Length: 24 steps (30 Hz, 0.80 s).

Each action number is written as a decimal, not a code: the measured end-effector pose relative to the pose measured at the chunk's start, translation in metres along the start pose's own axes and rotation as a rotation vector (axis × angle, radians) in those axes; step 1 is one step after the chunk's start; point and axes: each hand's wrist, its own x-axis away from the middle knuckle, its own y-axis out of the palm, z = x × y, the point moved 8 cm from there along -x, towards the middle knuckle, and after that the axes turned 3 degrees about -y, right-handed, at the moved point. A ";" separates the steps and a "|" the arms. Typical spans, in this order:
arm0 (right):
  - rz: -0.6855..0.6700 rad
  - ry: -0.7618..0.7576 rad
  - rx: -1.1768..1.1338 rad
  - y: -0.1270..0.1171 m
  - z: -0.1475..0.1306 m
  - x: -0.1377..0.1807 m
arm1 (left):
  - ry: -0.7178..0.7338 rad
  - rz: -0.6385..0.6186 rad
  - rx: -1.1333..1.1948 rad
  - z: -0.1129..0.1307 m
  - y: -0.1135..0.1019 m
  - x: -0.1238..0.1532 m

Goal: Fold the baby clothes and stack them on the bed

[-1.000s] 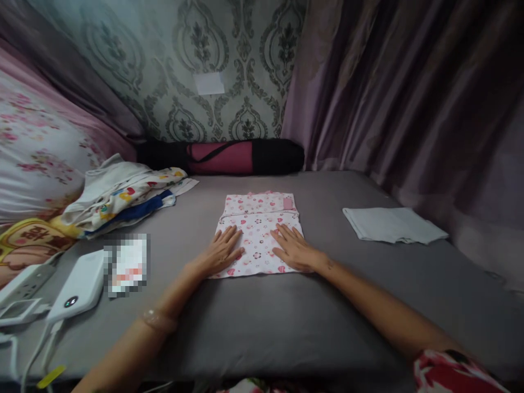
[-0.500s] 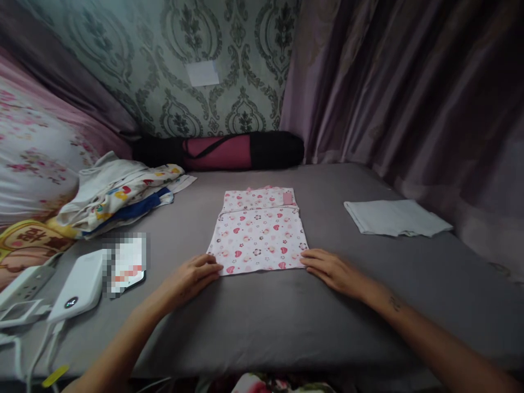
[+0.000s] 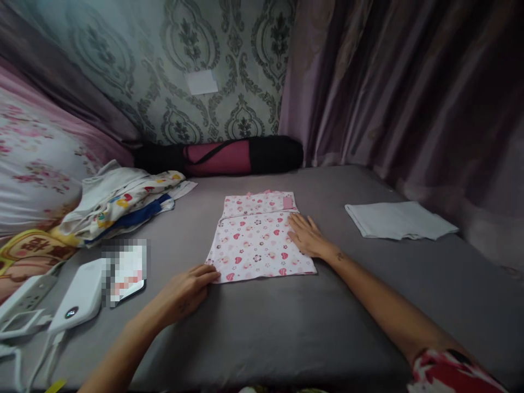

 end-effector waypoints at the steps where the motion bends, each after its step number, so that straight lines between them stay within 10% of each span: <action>1: -0.005 0.026 0.001 0.003 0.005 -0.001 | 0.009 0.000 0.008 -0.002 0.001 0.003; 9: -0.028 0.051 -0.064 -0.003 0.021 0.036 | 0.013 0.038 0.021 -0.019 0.007 0.012; 24: -0.039 -0.282 -0.300 -0.035 -0.033 0.108 | 0.030 0.021 -0.053 -0.001 -0.011 0.011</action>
